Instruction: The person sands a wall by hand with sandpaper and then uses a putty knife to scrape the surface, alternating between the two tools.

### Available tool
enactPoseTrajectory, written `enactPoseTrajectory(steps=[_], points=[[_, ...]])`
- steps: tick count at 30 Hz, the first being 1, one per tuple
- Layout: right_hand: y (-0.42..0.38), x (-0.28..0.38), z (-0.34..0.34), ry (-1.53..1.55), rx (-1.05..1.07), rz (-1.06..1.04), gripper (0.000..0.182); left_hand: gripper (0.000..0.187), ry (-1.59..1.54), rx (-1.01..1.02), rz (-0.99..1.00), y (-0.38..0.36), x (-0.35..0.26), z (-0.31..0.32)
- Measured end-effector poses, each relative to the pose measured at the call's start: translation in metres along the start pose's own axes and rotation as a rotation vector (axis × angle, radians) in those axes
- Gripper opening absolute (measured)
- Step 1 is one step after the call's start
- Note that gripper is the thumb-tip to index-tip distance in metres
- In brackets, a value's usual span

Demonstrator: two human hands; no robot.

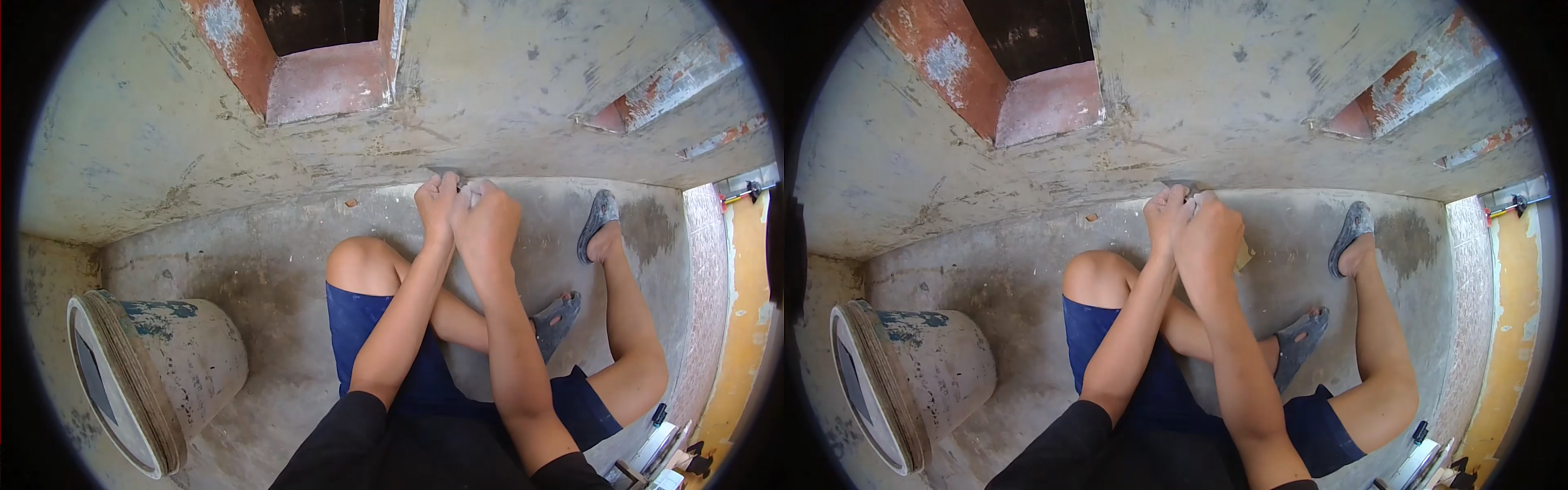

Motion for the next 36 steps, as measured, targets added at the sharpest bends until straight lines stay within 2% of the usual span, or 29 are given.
enactPoseTrajectory(steps=[2, 5, 8, 10, 13, 20, 22, 25, 29, 31, 34, 36], points=[[0.000, -0.006, -0.002, 0.004, 0.017, 0.004, 0.023, 0.027, 0.036, -0.004, 0.009, -0.004, 0.002, 0.000], [0.006, 0.001, -0.014, 0.072, -0.020, -0.047, 0.024, 0.017, -0.073, 0.022, 0.069, -0.006, -0.016, 0.019], [0.004, 0.005, -0.022, 0.003, -0.065, 0.005, 0.023, 0.017, -0.032, 0.022, 0.069, -0.006, -0.017, 0.019], [0.013, 0.003, -0.030, 0.051, 0.039, 0.002, 0.022, 0.031, -0.028, 0.006, 0.073, -0.015, -0.021, 0.024], [0.008, 0.006, -0.025, 0.007, -0.030, -0.055, 0.021, 0.030, -0.012, -0.006, 0.053, -0.016, -0.026, 0.025], [0.025, 0.005, -0.014, -0.003, 0.027, -0.037, 0.020, 0.029, -0.116, 0.044, 0.087, 0.002, -0.010, 0.018], [0.019, 0.003, 0.012, -0.064, 0.109, -0.103, 0.021, 0.027, -0.064, -0.047, -0.027, 0.004, -0.005, -0.001], [0.004, 0.007, -0.009, -0.009, 0.015, -0.068, 0.022, 0.025, 0.054, 0.006, 0.051, -0.007, -0.021, 0.007], [0.001, 0.007, -0.042, 0.006, -0.116, -0.028, 0.025, 0.024, 0.013, 0.071, 0.026, -0.030, -0.033, 0.036], [0.015, 0.002, -0.050, 0.050, -0.088, -0.052, 0.022, 0.026, -0.025, 0.061, 0.102, -0.024, -0.032, 0.043], [0.016, 0.002, -0.054, 0.081, -0.093, -0.059, 0.020, 0.028, -0.115, 0.110, 0.024, -0.028, -0.031, 0.051], [0.014, 0.000, -0.057, 0.056, -0.103, -0.033, 0.019, 0.029, -0.089, 0.094, 0.043, -0.022, -0.031, 0.049]])
Point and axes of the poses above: each hand's wrist, its own y-axis towards the middle knuckle, its own z-axis out of the palm, x = y × z, the point moved 4 cm from there along y, towards the middle knuckle, and after that the axes turned 10 degrees about -y, right-handed, at the moved point
